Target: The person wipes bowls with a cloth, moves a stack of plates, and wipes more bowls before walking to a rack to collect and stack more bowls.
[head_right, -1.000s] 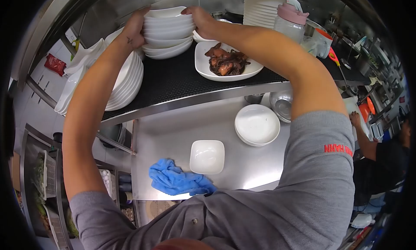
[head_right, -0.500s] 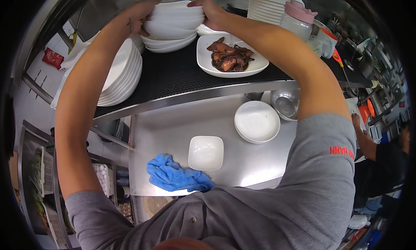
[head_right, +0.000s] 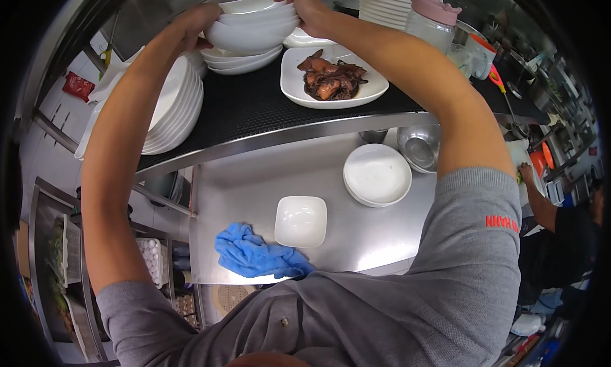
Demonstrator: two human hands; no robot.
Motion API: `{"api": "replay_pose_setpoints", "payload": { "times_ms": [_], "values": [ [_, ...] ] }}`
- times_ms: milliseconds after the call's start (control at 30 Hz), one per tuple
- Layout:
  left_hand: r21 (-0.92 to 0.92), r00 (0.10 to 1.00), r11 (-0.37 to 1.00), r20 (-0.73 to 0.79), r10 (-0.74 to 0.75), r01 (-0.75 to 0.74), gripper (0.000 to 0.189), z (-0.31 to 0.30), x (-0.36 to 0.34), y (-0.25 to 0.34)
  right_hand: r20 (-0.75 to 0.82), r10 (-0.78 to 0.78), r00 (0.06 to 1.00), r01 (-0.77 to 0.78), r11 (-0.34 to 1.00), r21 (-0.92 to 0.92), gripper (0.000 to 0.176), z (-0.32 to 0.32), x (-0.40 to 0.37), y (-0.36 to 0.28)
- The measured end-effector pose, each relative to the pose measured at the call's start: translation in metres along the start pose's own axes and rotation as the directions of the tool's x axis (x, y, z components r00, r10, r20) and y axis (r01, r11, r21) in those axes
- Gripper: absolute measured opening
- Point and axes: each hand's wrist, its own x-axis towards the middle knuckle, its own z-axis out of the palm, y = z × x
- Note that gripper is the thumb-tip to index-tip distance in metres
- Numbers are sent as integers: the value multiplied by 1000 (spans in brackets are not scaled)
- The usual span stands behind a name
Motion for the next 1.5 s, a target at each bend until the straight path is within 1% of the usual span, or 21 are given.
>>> {"api": "replay_pose_setpoints", "payload": {
  "times_ms": [100, 167, 267, 467, 567, 667, 733, 867, 900, 967, 1033, 1067, 1100, 1133, 1167, 1233, 1267, 1333, 1367, 1433, 1500],
  "values": [
    [-38, 999, 999, -44, 3, -5, 38, 5, -1, -2, -61, 19, 998, -20, 999, -26, 26, 8, -10, -6],
    [-75, 996, 997, -89, 17, -24, 42, 8, -4, -4, -63, 75, 995, -72, 996, 53, 27, 12, -21, -11],
    [-1, 995, 999, -83, 48, -48, 53, 6, -6, 2, -74, 107, 991, -102, 992, 75, 28, 10, -27, -13],
    [19, 998, 999, -37, 47, -46, 65, 3, 3, -3, -105, -23, 994, 14, 996, -88, 27, 2, -24, -10],
    [131, 999, 991, -27, 34, -30, 67, 3, 5, -10, -71, -30, 997, 25, 996, -81, 27, 4, -22, -10],
    [128, 982, 983, -112, 149, -135, 67, 3, 1, -18, -20, 17, 1000, -18, 999, -40, 27, 7, -20, -12],
    [-54, 993, 994, 62, 98, -95, 69, 2, -18, -9, -49, 19, 999, -22, 997, -72, 28, 10, -21, -14],
    [-125, 996, 991, -82, 29, -39, 73, 12, -19, -3, -59, 21, 998, -29, 989, -148, 29, 11, -17, -13],
    [-128, 999, 991, -18, 33, -35, 75, 9, -16, -5, -61, 23, 998, -31, 989, -148, 29, 13, -18, -14],
    [-129, 998, 991, 46, 35, -29, 78, 10, -20, -2, -257, -42, 966, -49, 939, -340, 31, 19, -20, -16],
    [-305, 988, 946, 131, -75, 112, 77, 14, -47, 15, -287, -39, 957, -62, 941, -334, 31, 28, -26, -19],
    [-303, 988, 947, 132, -75, 112, 77, 12, -49, 14, -317, -37, 948, -73, 942, -329, 30, 27, -25, -18],
    [-329, 967, 939, 256, -15, 102, 75, 8, -50, 14, -318, -39, 947, -72, 942, -329, 30, 23, -20, -15],
    [-357, 925, 929, 376, 47, 97, 74, 6, -52, 14, -218, -14, 976, -76, 915, -397, 29, 18, -17, -12],
    [-358, 924, 929, 378, 49, 98, 74, 7, -58, 17, -118, 19, 993, -72, 883, -463, 28, 17, -15, -11],
    [-311, 917, 948, 358, 178, -63, 70, 9, -70, 21, -151, 32, 988, -108, 839, -533, 27, 17, -8, -9],
    [-313, 917, 948, 358, 174, -58, 70, 13, -56, 13, -184, 42, 982, -146, 790, -596, 27, 18, -7, -8],
    [-719, 953, 695, 192, 235, -27, 63, 23, -12, -5, -104, 32, 994, -90, 783, -616, 27, 21, -10, -12],
    [-724, 955, 690, 190, 228, -21, 63, 25, -7, -6, -22, 22, 1000, -31, 777, -629, 28, 21, -11, -11],
    [-722, 972, 670, -14, 234, -172, 57, 33, -5, -13, 11, 43, 999, -29, 816, -577, 29, 4, 6, -7],
    [-764, 994, 642, 8, 111, -66, 55, 36, -14, -5, 81, 148, 986, -85, 849, -522, 34, -9, 17, 0]
  ]
}}
